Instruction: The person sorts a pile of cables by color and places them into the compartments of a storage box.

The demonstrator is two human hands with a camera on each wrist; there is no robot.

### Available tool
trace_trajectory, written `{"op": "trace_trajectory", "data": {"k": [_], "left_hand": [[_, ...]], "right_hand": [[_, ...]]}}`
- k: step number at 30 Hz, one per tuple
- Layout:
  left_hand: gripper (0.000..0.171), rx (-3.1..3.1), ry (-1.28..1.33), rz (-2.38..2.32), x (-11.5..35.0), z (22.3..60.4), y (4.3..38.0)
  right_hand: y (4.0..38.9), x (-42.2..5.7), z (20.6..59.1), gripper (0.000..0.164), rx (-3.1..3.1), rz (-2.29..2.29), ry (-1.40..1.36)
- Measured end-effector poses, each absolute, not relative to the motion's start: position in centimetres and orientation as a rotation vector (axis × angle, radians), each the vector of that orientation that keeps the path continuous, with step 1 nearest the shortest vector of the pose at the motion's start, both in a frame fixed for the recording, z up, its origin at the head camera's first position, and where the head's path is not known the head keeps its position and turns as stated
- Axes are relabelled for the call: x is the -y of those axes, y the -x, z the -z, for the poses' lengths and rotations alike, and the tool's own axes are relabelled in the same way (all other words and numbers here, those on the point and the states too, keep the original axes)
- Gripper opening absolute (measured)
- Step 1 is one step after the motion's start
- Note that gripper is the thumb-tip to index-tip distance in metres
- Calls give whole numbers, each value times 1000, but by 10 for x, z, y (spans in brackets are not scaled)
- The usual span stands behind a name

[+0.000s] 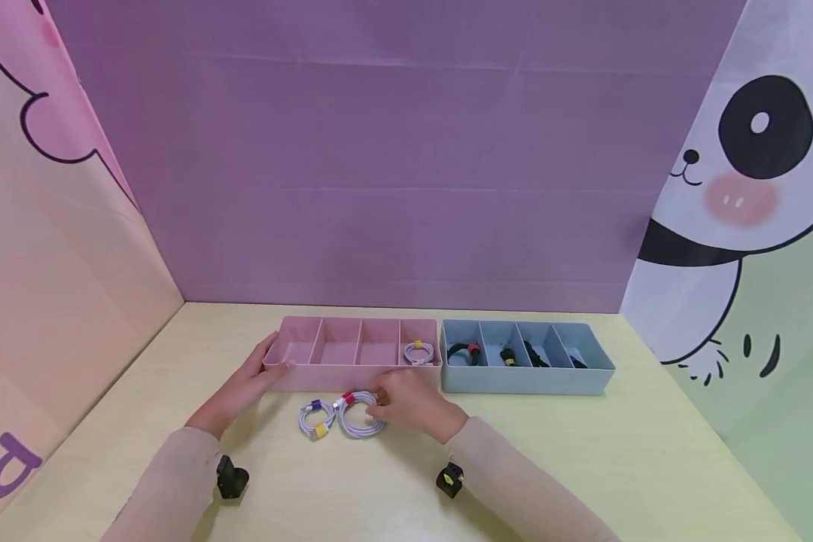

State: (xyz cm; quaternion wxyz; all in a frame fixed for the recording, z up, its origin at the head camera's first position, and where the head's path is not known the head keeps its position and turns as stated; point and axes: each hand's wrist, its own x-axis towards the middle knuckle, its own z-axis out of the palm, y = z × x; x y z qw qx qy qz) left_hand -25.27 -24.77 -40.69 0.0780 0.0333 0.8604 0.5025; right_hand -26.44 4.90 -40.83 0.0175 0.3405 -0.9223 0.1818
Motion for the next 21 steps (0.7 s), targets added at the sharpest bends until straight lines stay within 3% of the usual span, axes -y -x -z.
{"op": "trace_trajectory", "data": {"k": [9, 15, 21], "left_hand": [[93, -2586, -107, -1494, 247, 408, 253], [92, -2589, -114, -1501, 248, 409, 254], [92, -2580, -111, -1507, 249, 410, 254]], "right_hand": [[261, -46, 412, 19, 2912, -534, -1002], [261, -46, 411, 30, 2927, -486, -982], [262, -47, 410, 31, 2966, -535, -961]]}}
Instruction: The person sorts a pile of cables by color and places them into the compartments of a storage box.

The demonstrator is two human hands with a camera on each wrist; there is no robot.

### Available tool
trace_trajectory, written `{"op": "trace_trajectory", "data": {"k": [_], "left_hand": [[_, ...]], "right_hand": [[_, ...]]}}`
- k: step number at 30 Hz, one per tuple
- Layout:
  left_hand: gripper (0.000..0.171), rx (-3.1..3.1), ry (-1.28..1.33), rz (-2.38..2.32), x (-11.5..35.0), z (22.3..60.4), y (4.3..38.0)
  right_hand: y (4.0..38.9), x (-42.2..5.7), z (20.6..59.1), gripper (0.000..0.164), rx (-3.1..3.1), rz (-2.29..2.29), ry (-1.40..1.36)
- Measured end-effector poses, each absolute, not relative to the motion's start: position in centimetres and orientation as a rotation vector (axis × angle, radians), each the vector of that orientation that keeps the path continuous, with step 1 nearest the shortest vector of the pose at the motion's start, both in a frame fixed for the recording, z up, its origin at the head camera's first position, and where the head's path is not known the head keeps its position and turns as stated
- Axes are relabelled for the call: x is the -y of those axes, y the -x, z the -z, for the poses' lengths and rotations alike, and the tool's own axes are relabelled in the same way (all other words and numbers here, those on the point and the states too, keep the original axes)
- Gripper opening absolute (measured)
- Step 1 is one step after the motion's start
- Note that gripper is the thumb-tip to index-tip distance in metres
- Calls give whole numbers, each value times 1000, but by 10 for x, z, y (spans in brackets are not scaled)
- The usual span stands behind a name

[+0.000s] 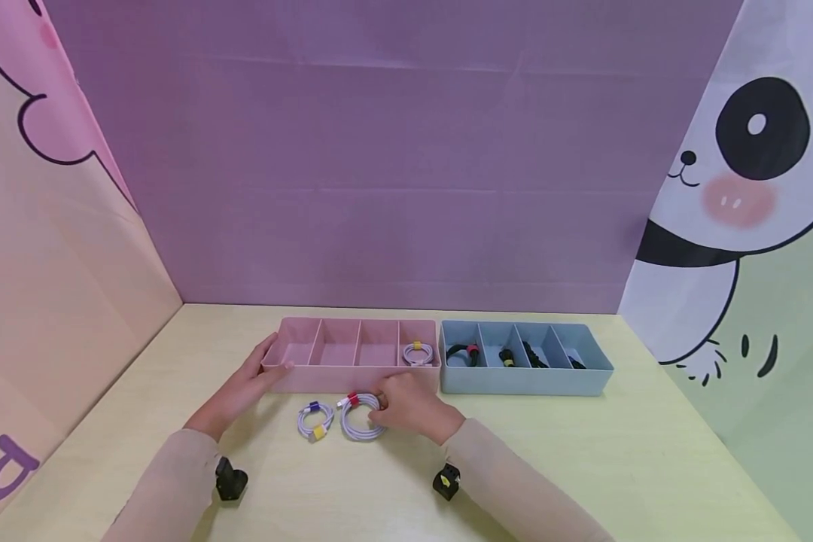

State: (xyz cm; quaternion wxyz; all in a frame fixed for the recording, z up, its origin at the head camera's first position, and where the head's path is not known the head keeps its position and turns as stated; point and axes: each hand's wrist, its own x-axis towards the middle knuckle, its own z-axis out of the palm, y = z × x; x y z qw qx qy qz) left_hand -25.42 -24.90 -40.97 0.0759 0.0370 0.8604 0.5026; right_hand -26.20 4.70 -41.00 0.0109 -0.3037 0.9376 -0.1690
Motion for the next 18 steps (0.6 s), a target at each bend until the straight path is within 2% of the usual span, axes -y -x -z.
{"op": "trace_trajectory", "data": {"k": [5, 18], "left_hand": [[91, -2587, -122, -1511, 249, 410, 254], [92, -2594, -110, -1490, 248, 408, 253]], "right_hand": [[264, -48, 412, 29, -2894, 578, 912], [264, -50, 414, 9, -2821, 768, 792]]}}
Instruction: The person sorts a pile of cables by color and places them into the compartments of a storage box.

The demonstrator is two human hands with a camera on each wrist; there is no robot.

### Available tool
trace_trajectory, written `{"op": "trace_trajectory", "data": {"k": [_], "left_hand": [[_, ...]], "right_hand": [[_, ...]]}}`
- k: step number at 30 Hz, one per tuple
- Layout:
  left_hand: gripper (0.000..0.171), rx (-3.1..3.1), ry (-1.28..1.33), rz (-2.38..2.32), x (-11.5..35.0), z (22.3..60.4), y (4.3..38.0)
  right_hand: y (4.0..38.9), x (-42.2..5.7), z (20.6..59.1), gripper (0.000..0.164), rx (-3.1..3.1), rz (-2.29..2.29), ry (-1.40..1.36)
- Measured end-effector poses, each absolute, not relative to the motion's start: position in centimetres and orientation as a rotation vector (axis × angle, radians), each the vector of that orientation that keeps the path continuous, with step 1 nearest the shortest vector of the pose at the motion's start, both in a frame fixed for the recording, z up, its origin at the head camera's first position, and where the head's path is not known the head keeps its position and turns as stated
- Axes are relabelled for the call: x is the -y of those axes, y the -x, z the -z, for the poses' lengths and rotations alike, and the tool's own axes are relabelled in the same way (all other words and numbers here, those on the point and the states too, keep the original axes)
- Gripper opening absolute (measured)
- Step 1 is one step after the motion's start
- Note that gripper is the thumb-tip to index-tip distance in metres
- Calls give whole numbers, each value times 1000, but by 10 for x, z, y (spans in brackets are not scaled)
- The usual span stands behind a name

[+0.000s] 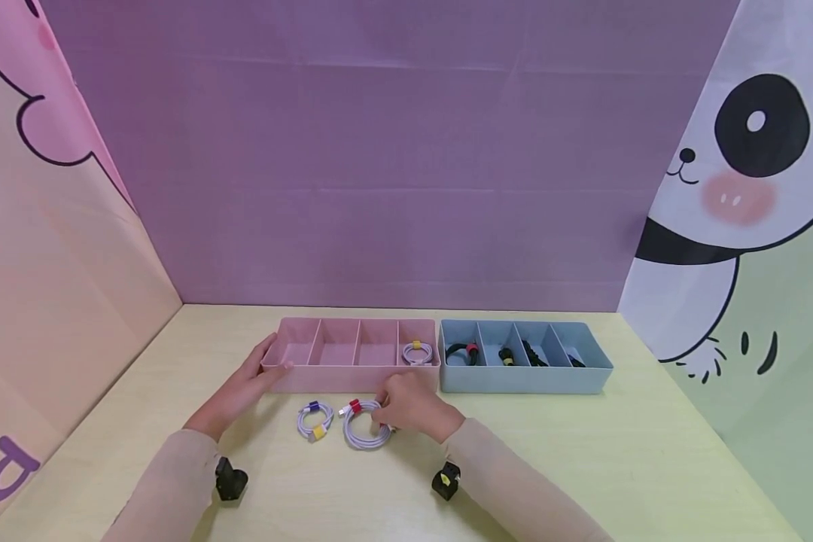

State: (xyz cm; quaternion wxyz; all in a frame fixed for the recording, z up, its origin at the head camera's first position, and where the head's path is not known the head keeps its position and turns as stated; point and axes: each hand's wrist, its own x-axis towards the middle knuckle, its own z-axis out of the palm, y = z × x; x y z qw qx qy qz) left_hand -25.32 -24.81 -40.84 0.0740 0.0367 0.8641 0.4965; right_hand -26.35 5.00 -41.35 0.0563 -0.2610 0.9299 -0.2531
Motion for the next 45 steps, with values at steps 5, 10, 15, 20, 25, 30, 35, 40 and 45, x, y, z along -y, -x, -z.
{"op": "trace_trajectory", "data": {"k": [5, 10, 15, 20, 25, 30, 35, 40, 45], "left_hand": [[92, -2590, -101, -1485, 248, 407, 252], [92, -2588, -99, -1488, 248, 407, 252], [93, -2583, -90, -1479, 248, 407, 252], [93, -2582, -78, -1470, 248, 406, 252], [93, -2585, -81, -1470, 248, 407, 253], [93, -2591, -92, -1476, 248, 408, 253], [92, -2600, -104, -1473, 248, 408, 252], [93, -2596, -80, -1464, 247, 408, 252], [93, -2592, -88, -1470, 247, 408, 252]], "right_hand": [[263, -50, 413, 9, -2795, 815, 771], [263, -50, 412, 9, -2820, 800, 828], [264, -50, 412, 8, -2827, 800, 883], [265, -53, 412, 6, -2797, 837, 930], [265, -55, 410, 7, -2766, 867, 959], [264, -56, 410, 8, -2753, 884, 953], [263, -56, 409, 9, -2756, 886, 936], [264, -56, 409, 8, -2751, 914, 917], [265, -57, 406, 8, -2750, 958, 903]]}}
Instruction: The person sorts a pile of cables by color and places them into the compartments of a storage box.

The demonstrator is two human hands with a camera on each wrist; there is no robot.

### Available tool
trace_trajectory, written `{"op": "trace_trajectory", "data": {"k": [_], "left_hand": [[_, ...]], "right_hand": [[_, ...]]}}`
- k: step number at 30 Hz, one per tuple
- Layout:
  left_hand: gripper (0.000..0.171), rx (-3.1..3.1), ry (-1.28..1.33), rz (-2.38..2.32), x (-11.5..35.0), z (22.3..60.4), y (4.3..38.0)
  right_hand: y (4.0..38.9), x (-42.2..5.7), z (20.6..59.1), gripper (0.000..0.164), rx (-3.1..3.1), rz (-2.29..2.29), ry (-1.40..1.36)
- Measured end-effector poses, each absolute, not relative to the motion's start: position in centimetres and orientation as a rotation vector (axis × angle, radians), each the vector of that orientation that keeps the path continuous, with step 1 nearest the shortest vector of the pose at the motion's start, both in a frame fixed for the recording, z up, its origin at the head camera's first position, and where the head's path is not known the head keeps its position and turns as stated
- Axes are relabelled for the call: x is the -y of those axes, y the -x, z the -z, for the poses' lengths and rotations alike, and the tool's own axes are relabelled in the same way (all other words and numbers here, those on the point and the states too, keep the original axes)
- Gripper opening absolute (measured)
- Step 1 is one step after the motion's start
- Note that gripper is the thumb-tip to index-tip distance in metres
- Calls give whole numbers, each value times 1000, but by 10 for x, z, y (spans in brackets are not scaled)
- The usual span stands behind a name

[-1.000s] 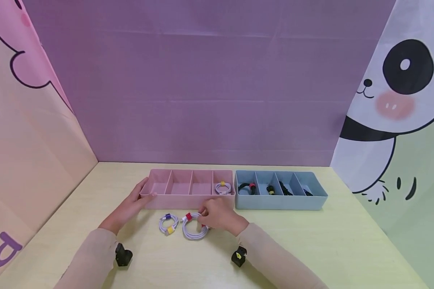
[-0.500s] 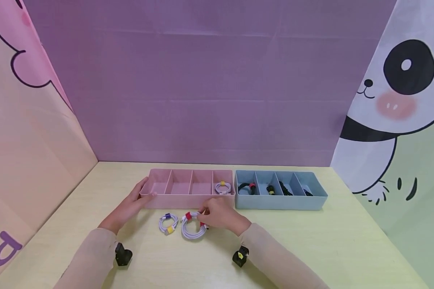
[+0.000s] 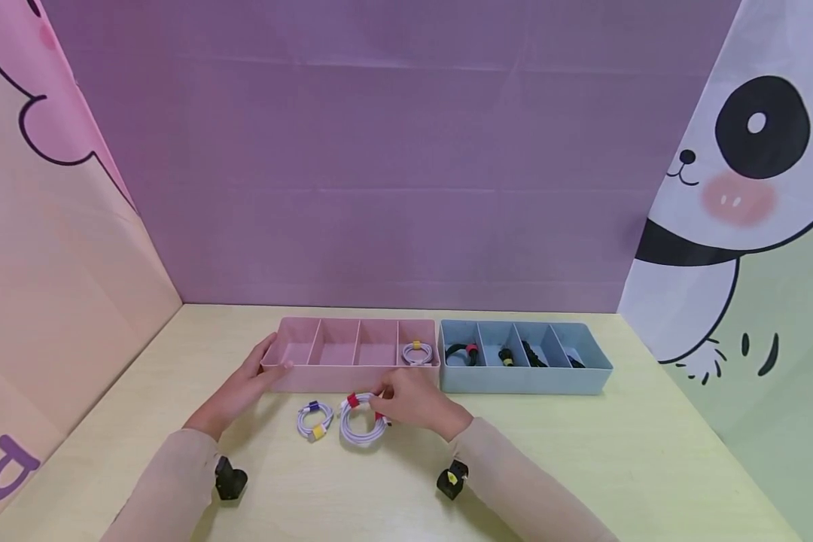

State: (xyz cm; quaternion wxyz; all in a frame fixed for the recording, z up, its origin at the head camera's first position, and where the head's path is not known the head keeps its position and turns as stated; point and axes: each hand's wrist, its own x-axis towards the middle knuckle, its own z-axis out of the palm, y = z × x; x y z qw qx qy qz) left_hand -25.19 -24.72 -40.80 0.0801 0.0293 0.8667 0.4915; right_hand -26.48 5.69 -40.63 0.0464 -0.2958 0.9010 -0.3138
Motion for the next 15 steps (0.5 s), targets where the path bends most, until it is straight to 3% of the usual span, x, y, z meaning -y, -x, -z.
{"op": "trace_trajectory", "data": {"k": [15], "left_hand": [[91, -2592, -110, -1492, 248, 408, 251]], "right_hand": [[261, -59, 392, 11, -2744, 1011, 921]]}}
